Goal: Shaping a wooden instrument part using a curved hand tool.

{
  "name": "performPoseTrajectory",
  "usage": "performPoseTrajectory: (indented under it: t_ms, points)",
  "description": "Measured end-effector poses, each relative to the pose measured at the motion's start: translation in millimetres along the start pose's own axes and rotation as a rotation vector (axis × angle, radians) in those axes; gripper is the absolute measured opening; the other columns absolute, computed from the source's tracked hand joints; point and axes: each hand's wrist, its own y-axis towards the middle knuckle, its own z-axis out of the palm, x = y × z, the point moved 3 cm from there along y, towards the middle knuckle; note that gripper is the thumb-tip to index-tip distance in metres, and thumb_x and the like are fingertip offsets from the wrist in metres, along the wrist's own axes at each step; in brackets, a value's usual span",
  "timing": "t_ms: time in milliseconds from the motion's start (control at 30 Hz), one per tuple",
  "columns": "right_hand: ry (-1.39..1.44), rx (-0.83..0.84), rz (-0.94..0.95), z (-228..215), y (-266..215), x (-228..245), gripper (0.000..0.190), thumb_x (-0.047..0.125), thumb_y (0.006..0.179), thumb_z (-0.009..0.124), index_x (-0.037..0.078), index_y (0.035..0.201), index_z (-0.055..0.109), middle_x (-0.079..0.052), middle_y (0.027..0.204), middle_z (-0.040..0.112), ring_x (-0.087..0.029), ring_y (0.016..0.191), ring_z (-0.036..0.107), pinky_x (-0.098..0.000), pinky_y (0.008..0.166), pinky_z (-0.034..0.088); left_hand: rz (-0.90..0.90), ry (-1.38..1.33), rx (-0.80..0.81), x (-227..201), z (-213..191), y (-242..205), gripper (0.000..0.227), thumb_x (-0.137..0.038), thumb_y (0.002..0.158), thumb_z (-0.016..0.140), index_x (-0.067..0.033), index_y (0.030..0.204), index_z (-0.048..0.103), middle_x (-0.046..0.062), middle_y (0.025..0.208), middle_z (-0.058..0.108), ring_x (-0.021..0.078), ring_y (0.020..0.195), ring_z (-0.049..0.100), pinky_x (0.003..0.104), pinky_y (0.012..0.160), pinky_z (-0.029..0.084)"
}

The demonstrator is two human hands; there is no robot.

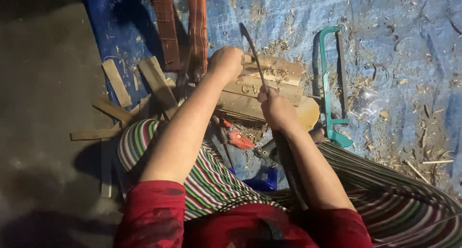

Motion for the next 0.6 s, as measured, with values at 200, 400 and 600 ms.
performPoseTrajectory:
  t_ms: [200, 400, 600]
  points:
    - [-0.058, 0.008, 0.002, -13.2, -16.5, 15.4, 0.042, 0.021, 0.099, 0.047, 0.005, 0.137, 0.053, -0.033, 0.101, 0.073, -0.049, 0.101, 0.073, -0.0601, 0.089, 0.057, 0.034, 0.009, 0.020, -10.2, -23.8, -21.7, 0.020, -0.018, 0.085, 0.070, -0.0161, 0.102, 0.080, 0.013, 0.104, 0.078, 0.0356, 0.105, 0.074, 0.049, 0.088, 0.062]
    - [0.038, 0.011, -0.004, -16.7, -24.5, 30.7, 0.045, 0.031, 0.097, 0.048, 0.019, 0.141, 0.053, -0.026, 0.100, 0.074, -0.044, 0.100, 0.073, -0.0587, 0.086, 0.058, -0.183, -0.027, 0.077, -4.9, -21.2, -22.7, 0.021, -0.017, 0.084, 0.066, -0.0161, 0.101, 0.080, 0.008, 0.108, 0.078, 0.0321, 0.108, 0.073, 0.049, 0.089, 0.061]
    - [0.052, -0.028, 0.108, 38.0, 35.8, -58.9, 0.045, 0.027, 0.093, 0.050, 0.014, 0.136, 0.059, -0.028, 0.101, 0.075, -0.047, 0.101, 0.073, -0.0600, 0.088, 0.057, 0.048, 0.018, -0.058, -15.5, -3.1, -18.8, 0.016, -0.010, 0.083, 0.066, -0.0091, 0.090, 0.081, 0.021, 0.092, 0.077, 0.0428, 0.094, 0.075, 0.052, 0.083, 0.063]
